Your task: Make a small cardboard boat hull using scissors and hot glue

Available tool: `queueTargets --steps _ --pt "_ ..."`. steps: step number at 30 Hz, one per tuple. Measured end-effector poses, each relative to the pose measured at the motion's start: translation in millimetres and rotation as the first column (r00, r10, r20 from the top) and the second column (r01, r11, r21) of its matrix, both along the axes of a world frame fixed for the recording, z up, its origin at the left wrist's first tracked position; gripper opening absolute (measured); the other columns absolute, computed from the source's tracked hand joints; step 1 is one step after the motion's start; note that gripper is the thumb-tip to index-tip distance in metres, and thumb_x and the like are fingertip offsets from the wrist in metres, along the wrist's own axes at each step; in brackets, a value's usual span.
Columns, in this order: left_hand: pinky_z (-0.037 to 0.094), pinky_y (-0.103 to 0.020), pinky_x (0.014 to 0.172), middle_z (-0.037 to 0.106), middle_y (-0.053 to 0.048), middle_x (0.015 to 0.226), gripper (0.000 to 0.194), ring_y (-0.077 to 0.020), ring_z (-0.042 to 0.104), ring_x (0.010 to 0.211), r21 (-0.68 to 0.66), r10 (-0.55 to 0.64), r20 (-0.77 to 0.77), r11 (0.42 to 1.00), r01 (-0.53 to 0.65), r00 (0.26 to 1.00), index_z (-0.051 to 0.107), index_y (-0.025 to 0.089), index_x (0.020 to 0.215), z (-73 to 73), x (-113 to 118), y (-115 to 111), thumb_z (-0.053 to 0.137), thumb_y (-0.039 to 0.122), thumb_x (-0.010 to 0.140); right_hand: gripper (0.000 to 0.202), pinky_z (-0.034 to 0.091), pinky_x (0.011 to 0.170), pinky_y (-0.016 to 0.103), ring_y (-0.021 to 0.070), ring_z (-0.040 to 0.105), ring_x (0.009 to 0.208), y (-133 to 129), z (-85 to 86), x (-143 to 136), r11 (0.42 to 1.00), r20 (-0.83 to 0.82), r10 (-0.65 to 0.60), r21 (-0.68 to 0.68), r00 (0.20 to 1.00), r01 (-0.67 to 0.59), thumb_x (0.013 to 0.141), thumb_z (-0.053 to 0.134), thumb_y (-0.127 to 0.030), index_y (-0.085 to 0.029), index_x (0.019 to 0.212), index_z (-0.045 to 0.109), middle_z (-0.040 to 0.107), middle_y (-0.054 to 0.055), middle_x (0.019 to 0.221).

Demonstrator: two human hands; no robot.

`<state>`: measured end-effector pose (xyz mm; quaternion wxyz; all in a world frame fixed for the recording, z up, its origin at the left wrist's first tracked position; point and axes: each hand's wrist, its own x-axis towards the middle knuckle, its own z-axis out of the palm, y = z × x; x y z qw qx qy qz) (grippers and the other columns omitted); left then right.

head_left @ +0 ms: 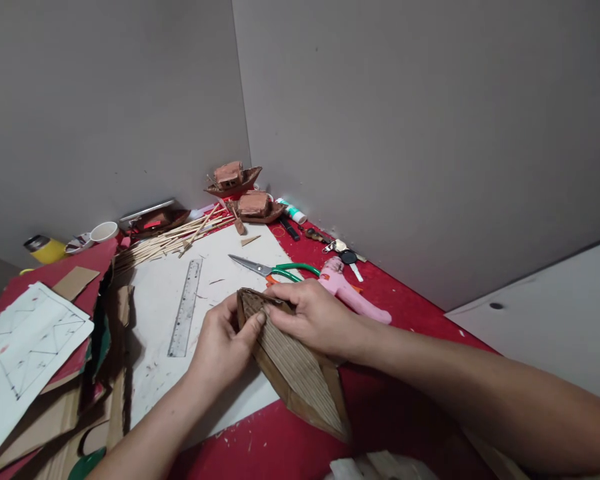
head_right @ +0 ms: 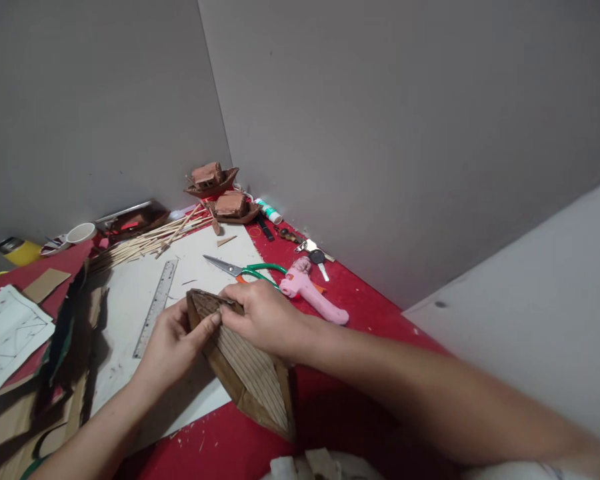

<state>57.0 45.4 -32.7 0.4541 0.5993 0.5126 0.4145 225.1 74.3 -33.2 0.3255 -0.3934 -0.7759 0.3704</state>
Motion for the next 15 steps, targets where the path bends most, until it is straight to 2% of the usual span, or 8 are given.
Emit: queueTargets --steps 7,15 --pt "0.045 -0.024 0.065 0.068 -0.004 0.079 0.024 -0.0182 0.058 0.073 0.005 -0.032 0.000 0.999 0.032 0.999 0.071 0.015 0.090 11.8 -1.2 -2.5 0.059 0.035 0.085 0.017 0.039 0.056 0.023 0.0131 0.050 0.061 3.5 3.6 -0.4 0.993 -0.098 -0.011 -0.114 0.995 0.000 0.080 0.049 -0.017 -0.014 0.076 0.066 0.056 -0.001 0.065" --pt "0.039 -0.023 0.058 0.056 0.001 0.065 0.024 -0.0148 0.048 0.062 0.136 0.007 -0.193 0.991 0.020 0.981 0.062 0.016 0.075 4.9 -3.0 -4.3 0.054 0.034 0.088 0.020 0.038 0.056 0.024 0.0134 0.048 0.060 1.3 -2.6 -2.1 1.000 -0.048 -0.014 0.000 0.999 0.014 0.083 0.048 -0.022 -0.017 0.070 0.061 0.054 -0.002 0.062"
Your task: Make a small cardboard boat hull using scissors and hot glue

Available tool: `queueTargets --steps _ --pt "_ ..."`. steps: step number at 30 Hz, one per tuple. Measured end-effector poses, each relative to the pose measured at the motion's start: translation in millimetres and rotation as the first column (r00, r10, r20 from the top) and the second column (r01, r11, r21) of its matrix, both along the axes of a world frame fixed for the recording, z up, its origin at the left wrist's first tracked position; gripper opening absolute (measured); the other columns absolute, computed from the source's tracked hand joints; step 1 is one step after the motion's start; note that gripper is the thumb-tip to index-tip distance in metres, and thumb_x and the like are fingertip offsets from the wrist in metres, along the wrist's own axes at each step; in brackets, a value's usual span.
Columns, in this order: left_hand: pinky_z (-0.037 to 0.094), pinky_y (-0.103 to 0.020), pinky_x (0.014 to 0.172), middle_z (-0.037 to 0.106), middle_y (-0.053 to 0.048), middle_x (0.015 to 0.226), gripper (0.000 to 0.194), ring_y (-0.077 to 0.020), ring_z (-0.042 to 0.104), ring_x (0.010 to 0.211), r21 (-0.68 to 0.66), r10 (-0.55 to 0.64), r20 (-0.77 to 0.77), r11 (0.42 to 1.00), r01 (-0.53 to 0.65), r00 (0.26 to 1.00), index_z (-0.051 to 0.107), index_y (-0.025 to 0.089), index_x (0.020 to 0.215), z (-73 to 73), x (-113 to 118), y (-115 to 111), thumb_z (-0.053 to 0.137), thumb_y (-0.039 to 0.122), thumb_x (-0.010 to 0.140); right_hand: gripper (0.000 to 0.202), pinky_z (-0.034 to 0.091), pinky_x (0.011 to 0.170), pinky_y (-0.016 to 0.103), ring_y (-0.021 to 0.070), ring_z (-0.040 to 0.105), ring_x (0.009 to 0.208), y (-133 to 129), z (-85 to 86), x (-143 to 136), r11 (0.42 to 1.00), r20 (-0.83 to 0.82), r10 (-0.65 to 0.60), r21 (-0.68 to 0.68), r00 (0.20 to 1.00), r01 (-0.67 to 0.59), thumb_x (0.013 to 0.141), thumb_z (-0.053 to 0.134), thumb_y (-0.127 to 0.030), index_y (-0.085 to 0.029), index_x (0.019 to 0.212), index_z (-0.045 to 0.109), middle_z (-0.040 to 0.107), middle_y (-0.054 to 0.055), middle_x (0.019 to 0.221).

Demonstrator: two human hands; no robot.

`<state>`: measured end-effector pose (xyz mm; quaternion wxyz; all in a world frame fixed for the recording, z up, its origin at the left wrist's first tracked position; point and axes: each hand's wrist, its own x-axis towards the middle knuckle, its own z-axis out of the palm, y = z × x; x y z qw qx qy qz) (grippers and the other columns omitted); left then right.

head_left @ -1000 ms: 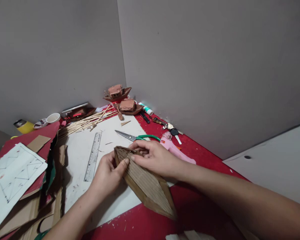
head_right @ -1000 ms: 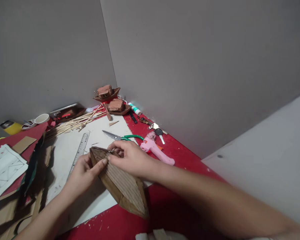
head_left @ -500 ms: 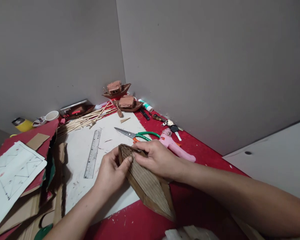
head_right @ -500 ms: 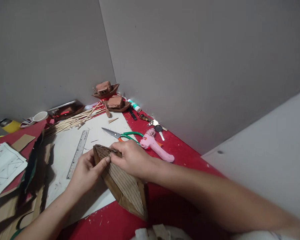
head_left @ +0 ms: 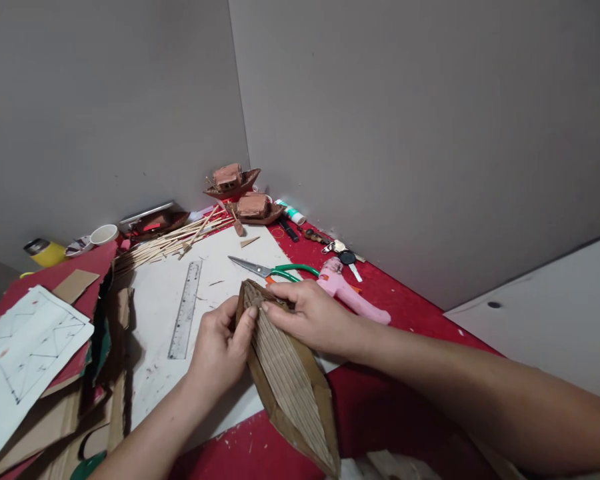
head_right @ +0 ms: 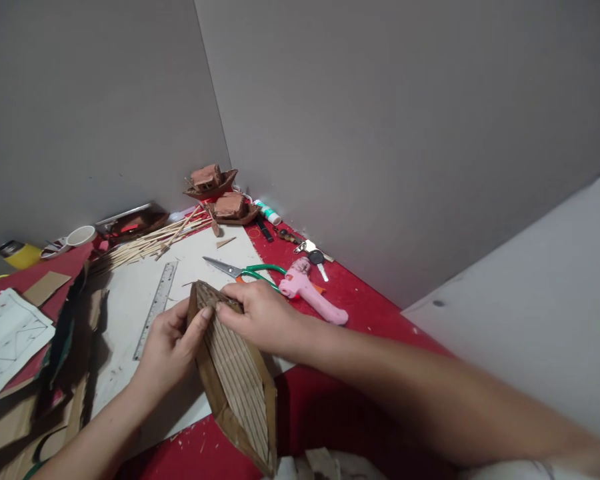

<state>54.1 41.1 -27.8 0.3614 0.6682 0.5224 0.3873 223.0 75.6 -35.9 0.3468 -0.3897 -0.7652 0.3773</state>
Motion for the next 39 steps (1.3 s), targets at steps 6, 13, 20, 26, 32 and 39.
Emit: queueTargets --steps 6,13,20,26,32,39 --pt "0.037 -0.023 0.057 0.055 0.001 0.063 0.024 -0.0145 0.048 0.061 0.015 0.018 -0.018 1.000 -0.018 1.000 0.060 0.017 0.071 -2.3 0.7 -0.2 0.055 0.033 0.088 0.022 0.034 0.051 0.022 0.0118 0.045 0.056 0.8 0.2 2.2 1.000 0.019 0.004 -0.007 1.000 -0.003 0.082 0.049 -0.020 -0.016 0.063 0.061 0.050 -0.003 0.056" --pt "0.044 -0.026 0.067 0.068 -0.003 0.079 0.023 -0.0196 0.059 0.075 -0.083 -0.057 0.093 0.994 0.065 0.994 0.069 0.017 0.089 -3.8 0.6 0.0 0.055 0.035 0.089 0.021 0.046 0.066 0.025 0.0153 0.062 0.073 1.3 8.6 4.8 1.000 -0.145 0.019 0.027 0.989 -0.015 0.082 0.054 -0.016 -0.018 0.092 0.073 0.072 0.002 0.083" --pt "0.043 -0.026 0.066 0.065 -0.002 0.074 0.021 -0.0183 0.056 0.072 -0.074 -0.041 0.029 0.996 0.043 0.999 0.065 0.016 0.081 -5.8 3.5 -1.8 0.055 0.033 0.088 0.021 0.045 0.062 0.025 0.0141 0.059 0.066 0.4 6.1 4.8 1.000 -0.122 0.011 0.021 0.992 -0.008 0.084 0.051 -0.016 -0.015 0.080 0.072 0.070 0.002 0.075" --pt "0.040 -0.024 0.059 0.059 0.000 0.066 0.024 -0.0160 0.051 0.064 -0.080 -0.043 0.044 0.996 0.047 0.998 0.062 0.017 0.072 -3.6 3.5 0.2 0.056 0.035 0.087 0.018 0.045 0.060 0.023 0.0135 0.059 0.066 0.9 7.8 3.4 1.000 -0.144 -0.016 -0.012 0.989 0.015 0.080 0.056 -0.017 -0.016 0.086 0.072 0.070 0.001 0.075" --pt "0.042 -0.024 0.063 0.064 -0.002 0.074 0.022 -0.0164 0.054 0.070 -0.156 -0.034 0.117 0.986 0.053 0.993 0.066 0.015 0.080 -2.9 6.8 -1.9 0.058 0.034 0.086 0.016 0.043 0.057 0.022 0.0126 0.057 0.065 1.1 8.0 2.2 0.996 -0.196 -0.045 -0.085 0.979 0.029 0.078 0.055 -0.015 -0.015 0.082 0.070 0.067 0.001 0.072" --pt "0.047 -0.025 0.073 0.069 -0.002 0.082 0.019 -0.0168 0.061 0.078 -0.245 0.016 0.318 0.967 0.066 0.948 0.068 0.015 0.094 2.8 2.2 4.5 0.064 0.028 0.082 0.010 0.045 0.060 0.023 0.0131 0.056 0.066 6.5 8.0 1.4 0.972 -0.281 -0.135 -0.224 0.950 0.072 0.075 0.058 -0.021 -0.015 0.079 0.065 0.062 0.000 0.071"
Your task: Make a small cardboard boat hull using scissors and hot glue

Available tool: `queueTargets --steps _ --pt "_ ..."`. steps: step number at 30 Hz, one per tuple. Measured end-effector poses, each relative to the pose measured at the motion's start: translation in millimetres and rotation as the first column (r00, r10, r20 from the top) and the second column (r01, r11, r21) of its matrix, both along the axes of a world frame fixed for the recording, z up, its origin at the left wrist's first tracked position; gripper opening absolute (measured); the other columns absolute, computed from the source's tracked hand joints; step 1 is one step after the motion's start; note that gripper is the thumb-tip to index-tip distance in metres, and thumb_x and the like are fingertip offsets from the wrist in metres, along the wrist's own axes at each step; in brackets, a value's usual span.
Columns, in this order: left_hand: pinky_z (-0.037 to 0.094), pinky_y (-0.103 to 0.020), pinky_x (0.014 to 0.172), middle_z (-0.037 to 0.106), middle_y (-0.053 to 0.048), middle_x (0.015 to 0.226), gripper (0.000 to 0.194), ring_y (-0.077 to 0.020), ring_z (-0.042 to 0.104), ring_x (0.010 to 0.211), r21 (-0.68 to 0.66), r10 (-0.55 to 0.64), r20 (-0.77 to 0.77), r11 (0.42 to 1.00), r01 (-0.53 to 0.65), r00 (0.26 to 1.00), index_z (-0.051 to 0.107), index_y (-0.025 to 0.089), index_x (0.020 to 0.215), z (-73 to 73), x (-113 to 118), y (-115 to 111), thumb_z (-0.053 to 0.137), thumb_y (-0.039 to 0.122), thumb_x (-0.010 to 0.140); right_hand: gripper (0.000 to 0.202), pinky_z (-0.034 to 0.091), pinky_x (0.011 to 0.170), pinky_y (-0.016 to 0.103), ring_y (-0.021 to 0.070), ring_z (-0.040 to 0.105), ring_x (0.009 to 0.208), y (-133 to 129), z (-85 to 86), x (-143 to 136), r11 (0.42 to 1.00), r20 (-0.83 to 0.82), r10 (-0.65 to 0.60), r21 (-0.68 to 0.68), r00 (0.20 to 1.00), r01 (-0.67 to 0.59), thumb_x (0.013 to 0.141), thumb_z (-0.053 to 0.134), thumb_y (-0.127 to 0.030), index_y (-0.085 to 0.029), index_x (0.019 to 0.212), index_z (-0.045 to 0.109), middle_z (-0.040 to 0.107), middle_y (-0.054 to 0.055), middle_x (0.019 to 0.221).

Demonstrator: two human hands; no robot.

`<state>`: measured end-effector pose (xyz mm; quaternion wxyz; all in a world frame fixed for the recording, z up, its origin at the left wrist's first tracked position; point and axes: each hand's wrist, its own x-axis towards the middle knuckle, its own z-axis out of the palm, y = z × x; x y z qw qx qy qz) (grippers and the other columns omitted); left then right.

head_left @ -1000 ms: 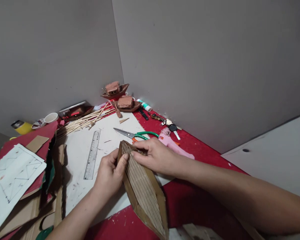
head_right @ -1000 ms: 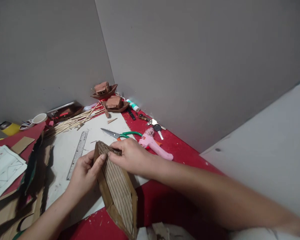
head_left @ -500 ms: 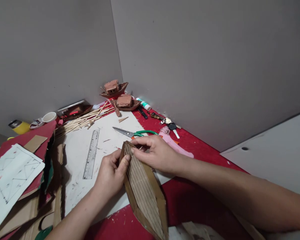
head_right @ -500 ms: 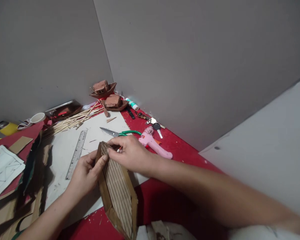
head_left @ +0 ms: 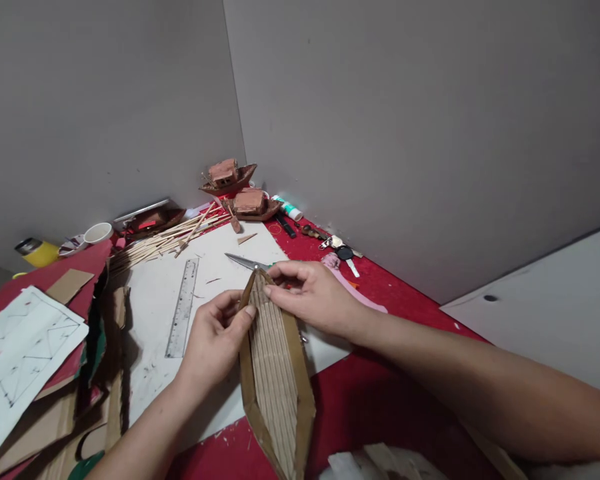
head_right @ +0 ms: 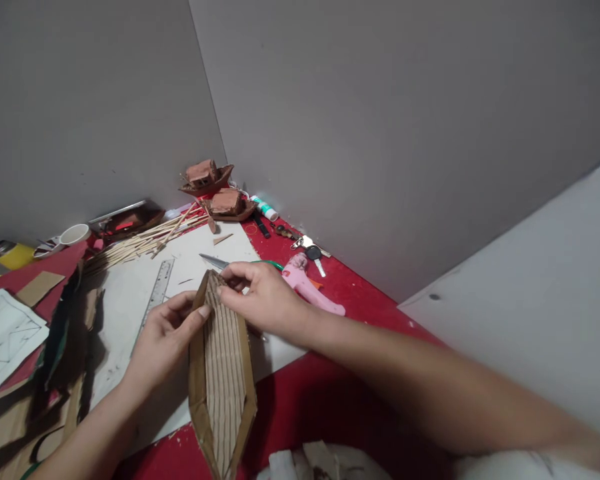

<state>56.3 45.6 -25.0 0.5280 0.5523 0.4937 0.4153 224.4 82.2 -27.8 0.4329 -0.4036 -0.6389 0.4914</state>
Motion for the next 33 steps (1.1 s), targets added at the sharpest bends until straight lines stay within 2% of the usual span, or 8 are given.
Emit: queueTargets --steps 2,6,11,15,19,23,29,33 --pt "0.047 -0.024 0.071 0.068 -0.002 0.079 0.016 -0.0160 0.060 0.077 0.024 0.028 -0.004 0.999 -0.028 1.000 0.069 0.015 0.089 -1.1 -0.9 1.3 0.064 0.029 0.082 0.010 0.045 0.061 0.024 0.0134 0.056 0.067 0.2 -0.2 -0.6 1.000 -0.006 0.010 -0.001 1.000 -0.010 0.075 0.057 -0.020 -0.016 0.079 0.065 0.062 0.000 0.072" --pt "0.045 -0.022 0.065 0.065 0.000 0.073 0.018 -0.0137 0.057 0.071 0.116 0.068 -0.113 0.992 -0.055 0.991 0.069 0.016 0.083 -4.2 -0.6 -0.5 0.060 0.030 0.086 0.010 0.045 0.063 0.025 0.0140 0.057 0.069 -1.9 -1.1 -2.2 0.999 -0.004 0.051 0.017 0.999 -0.051 0.076 0.055 -0.020 -0.016 0.080 0.063 0.064 0.001 0.075" --pt "0.043 -0.020 0.060 0.065 0.001 0.070 0.017 -0.0123 0.055 0.066 0.272 0.092 -0.266 0.962 -0.017 0.960 0.070 0.015 0.082 -4.1 1.4 -5.7 0.057 0.026 0.088 0.009 0.043 0.059 0.023 0.0137 0.056 0.069 -6.3 -6.1 -4.1 0.997 0.064 0.061 0.047 0.996 -0.065 0.079 0.055 -0.022 -0.017 0.076 0.061 0.064 0.001 0.077" --pt "0.040 -0.020 0.055 0.063 0.001 0.064 0.018 -0.0109 0.053 0.059 0.377 0.154 -0.373 0.926 -0.002 0.915 0.068 0.015 0.076 -5.2 3.9 -7.6 0.056 0.022 0.087 0.009 0.043 0.061 0.023 0.0143 0.056 0.071 -7.4 -11.8 -6.6 0.995 0.076 0.044 0.083 0.996 -0.050 0.079 0.053 -0.023 -0.018 0.074 0.059 0.062 0.000 0.074" --pt "0.041 -0.019 0.055 0.062 0.002 0.063 0.017 -0.0102 0.053 0.058 0.425 0.187 -0.387 0.905 -0.005 0.903 0.066 0.015 0.075 -6.5 6.1 -8.3 0.056 0.020 0.087 0.010 0.042 0.058 0.022 0.0129 0.052 0.065 -6.9 -12.4 -8.0 0.997 0.055 0.030 0.075 0.998 -0.034 0.078 0.053 -0.023 -0.017 0.074 0.059 0.057 -0.002 0.069" --pt "0.040 -0.018 0.055 0.061 0.003 0.064 0.016 -0.0094 0.054 0.058 0.485 0.224 -0.423 0.874 0.011 0.878 0.066 0.015 0.077 -5.0 6.8 -9.3 0.055 0.018 0.088 0.010 0.041 0.057 0.022 0.0126 0.052 0.064 -8.1 -7.3 -6.4 0.998 0.005 0.056 0.022 0.998 -0.056 0.079 0.054 -0.023 -0.017 0.076 0.061 0.058 -0.001 0.071" --pt "0.040 -0.019 0.054 0.060 0.002 0.062 0.017 -0.0092 0.053 0.055 0.528 0.252 -0.460 0.849 0.034 0.851 0.065 0.015 0.075 -4.6 8.9 -12.6 0.055 0.018 0.089 0.015 0.040 0.056 0.022 0.0117 0.048 0.061 -9.2 -5.9 -5.3 0.998 -0.008 0.058 0.024 0.998 -0.058 0.080 0.053 -0.025 -0.016 0.070 0.059 0.051 -0.002 0.065" --pt "0.044 -0.020 0.058 0.066 0.001 0.068 0.014 -0.0108 0.059 0.060 0.536 0.266 -0.468 0.844 0.031 0.843 0.067 0.015 0.083 -6.5 7.9 -12.2 0.055 0.018 0.089 0.014 0.039 0.055 0.022 0.0113 0.046 0.060 -7.6 -5.6 -5.3 0.997 -0.013 0.072 -0.010 0.997 -0.072 0.081 0.053 -0.026 -0.016 0.072 0.060 0.051 -0.002 0.066"
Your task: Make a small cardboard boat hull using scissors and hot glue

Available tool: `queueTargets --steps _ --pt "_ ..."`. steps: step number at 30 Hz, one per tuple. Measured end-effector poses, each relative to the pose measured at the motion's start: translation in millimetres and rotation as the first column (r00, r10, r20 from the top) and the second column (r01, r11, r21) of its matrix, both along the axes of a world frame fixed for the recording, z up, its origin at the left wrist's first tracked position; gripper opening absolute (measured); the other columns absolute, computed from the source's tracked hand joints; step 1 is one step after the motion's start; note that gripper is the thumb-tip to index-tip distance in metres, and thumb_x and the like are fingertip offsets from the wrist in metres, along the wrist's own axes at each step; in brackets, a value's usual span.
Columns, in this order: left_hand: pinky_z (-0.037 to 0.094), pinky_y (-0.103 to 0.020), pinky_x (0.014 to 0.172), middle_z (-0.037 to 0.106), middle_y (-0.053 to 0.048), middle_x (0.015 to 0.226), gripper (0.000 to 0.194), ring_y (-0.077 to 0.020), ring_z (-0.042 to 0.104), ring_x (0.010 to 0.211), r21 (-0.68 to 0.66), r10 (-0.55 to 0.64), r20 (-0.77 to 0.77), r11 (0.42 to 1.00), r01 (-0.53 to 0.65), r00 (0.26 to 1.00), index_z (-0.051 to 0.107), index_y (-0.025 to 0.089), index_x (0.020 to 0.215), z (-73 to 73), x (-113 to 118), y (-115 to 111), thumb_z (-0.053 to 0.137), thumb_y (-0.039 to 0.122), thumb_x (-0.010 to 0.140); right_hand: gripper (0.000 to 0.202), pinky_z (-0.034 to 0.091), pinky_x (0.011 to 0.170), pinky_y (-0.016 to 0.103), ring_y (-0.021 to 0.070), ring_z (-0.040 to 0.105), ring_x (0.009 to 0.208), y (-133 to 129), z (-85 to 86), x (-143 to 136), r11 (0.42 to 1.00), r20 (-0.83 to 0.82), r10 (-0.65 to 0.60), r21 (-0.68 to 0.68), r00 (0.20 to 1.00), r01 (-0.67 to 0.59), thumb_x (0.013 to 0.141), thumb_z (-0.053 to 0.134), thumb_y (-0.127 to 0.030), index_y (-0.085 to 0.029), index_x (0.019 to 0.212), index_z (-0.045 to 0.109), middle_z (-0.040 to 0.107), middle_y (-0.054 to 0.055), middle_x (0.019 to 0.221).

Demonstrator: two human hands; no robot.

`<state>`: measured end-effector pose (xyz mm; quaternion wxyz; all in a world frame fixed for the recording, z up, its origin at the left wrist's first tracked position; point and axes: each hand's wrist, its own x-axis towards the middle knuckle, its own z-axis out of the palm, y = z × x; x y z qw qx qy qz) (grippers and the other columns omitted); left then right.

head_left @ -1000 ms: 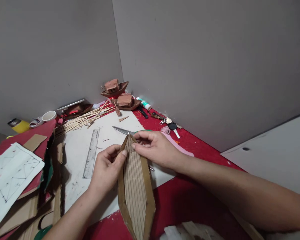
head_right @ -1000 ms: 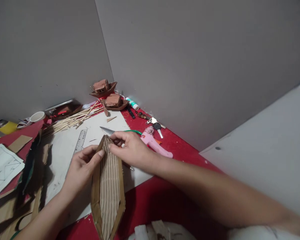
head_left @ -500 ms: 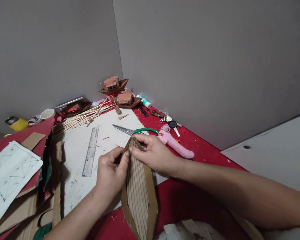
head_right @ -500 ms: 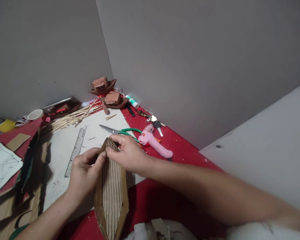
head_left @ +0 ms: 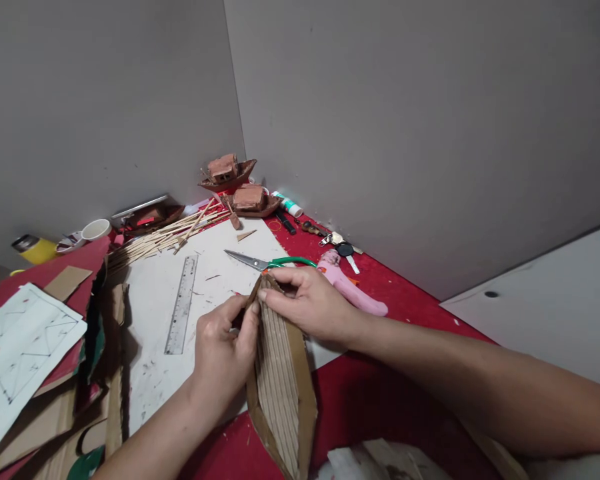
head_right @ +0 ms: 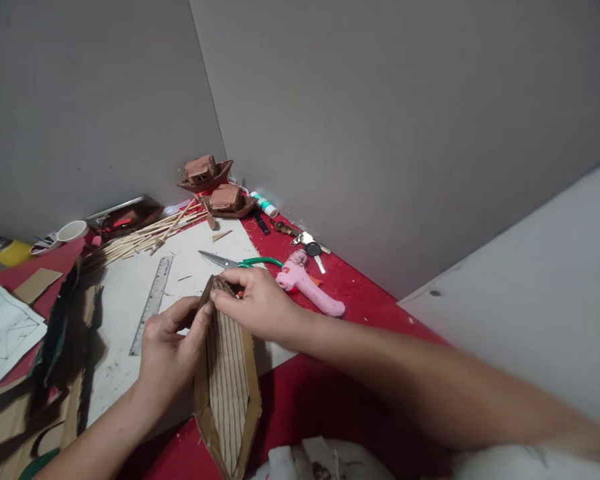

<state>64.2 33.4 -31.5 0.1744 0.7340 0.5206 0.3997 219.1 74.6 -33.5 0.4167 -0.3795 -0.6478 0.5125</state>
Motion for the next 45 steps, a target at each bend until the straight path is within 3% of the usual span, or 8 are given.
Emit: queueTargets --steps 7,11,14,17,21,29,37,45 --pt "0.052 -0.021 0.073 0.075 -0.004 0.095 0.025 -0.0138 0.070 0.080 0.170 -0.030 -0.007 0.985 0.030 1.000 0.066 0.017 0.111 -8.1 -2.2 0.1 0.056 0.012 0.088 0.018 0.042 0.061 0.024 0.0129 0.049 0.067 -1.3 5.5 2.3 0.994 0.030 -0.015 0.112 0.999 0.011 0.084 0.050 -0.023 -0.015 0.074 0.062 0.054 -0.001 0.069" --pt "0.054 -0.024 0.074 0.075 -0.004 0.095 0.026 -0.0160 0.071 0.080 0.115 -0.018 -0.022 0.993 0.020 1.000 0.067 0.018 0.111 -8.9 -2.1 -0.5 0.055 0.013 0.089 0.020 0.043 0.059 0.023 0.0123 0.052 0.064 -0.8 4.9 1.2 0.994 0.061 -0.028 0.111 0.998 0.021 0.085 0.050 -0.022 -0.015 0.071 0.062 0.057 -0.001 0.066" --pt "0.055 -0.026 0.077 0.075 -0.004 0.101 0.027 -0.0170 0.071 0.084 0.074 0.012 0.008 0.997 -0.013 1.000 0.066 0.020 0.113 -9.6 -2.6 1.5 0.055 0.015 0.089 0.013 0.047 0.059 0.023 0.0137 0.060 0.067 -0.9 4.8 0.5 0.987 0.035 -0.092 0.137 0.995 0.086 0.083 0.055 -0.022 -0.016 0.083 0.066 0.066 0.001 0.073" --pt "0.055 -0.028 0.084 0.072 -0.005 0.114 0.033 -0.0182 0.070 0.095 0.133 0.029 0.015 0.991 -0.031 0.999 0.064 0.021 0.119 -11.7 -4.2 3.5 0.055 0.013 0.089 0.017 0.051 0.065 0.025 0.0162 0.066 0.075 -2.4 4.7 2.5 0.949 0.026 -0.204 0.252 0.979 0.191 0.083 0.058 -0.020 -0.017 0.095 0.069 0.072 0.004 0.085" --pt "0.054 -0.028 0.090 0.070 -0.006 0.119 0.041 -0.0186 0.068 0.103 0.160 -0.014 -0.012 0.987 0.016 1.000 0.060 0.021 0.126 -14.8 -6.1 3.4 0.054 0.009 0.088 0.018 0.051 0.073 0.029 0.0174 0.067 0.078 -3.7 1.9 6.0 0.895 0.107 -0.235 0.412 0.966 0.172 0.087 0.054 -0.017 -0.018 0.085 0.072 0.074 0.005 0.084" --pt "0.056 -0.030 0.087 0.072 -0.007 0.115 0.040 -0.0200 0.070 0.100 0.136 -0.013 -0.005 0.991 0.014 1.000 0.062 0.019 0.125 -22.6 -5.6 4.8 0.053 0.009 0.087 0.020 0.050 0.073 0.029 0.0173 0.066 0.077 -2.2 -5.6 4.9 0.917 0.159 -0.193 0.379 0.968 0.121 0.089 0.052 -0.017 -0.017 0.086 0.072 0.073 0.005 0.082" --pt "0.054 -0.036 0.092 0.072 -0.005 0.115 0.033 -0.0212 0.068 0.103 0.055 0.024 0.152 0.998 -0.032 0.988 0.066 0.022 0.119 -7.9 -3.9 3.5 0.056 0.017 0.088 0.025 0.052 0.069 0.027 0.0177 0.069 0.079 -5.0 6.9 5.1 0.941 0.102 -0.126 0.327 0.987 0.086 0.085 0.054 -0.017 -0.017 0.103 0.071 0.075 0.005 0.091" --pt "0.054 -0.029 0.082 0.074 -0.005 0.106 0.026 -0.0191 0.069 0.091 -0.066 0.035 0.204 0.998 -0.022 0.978 0.068 0.019 0.112 -2.3 -4.5 5.5 0.059 0.024 0.088 0.024 0.051 0.069 0.028 0.0176 0.067 0.076 -3.4 1.6 2.4 0.961 0.135 -0.084 0.275 0.987 0.044 0.086 0.051 -0.017 -0.016 0.096 0.073 0.074 0.006 0.086"
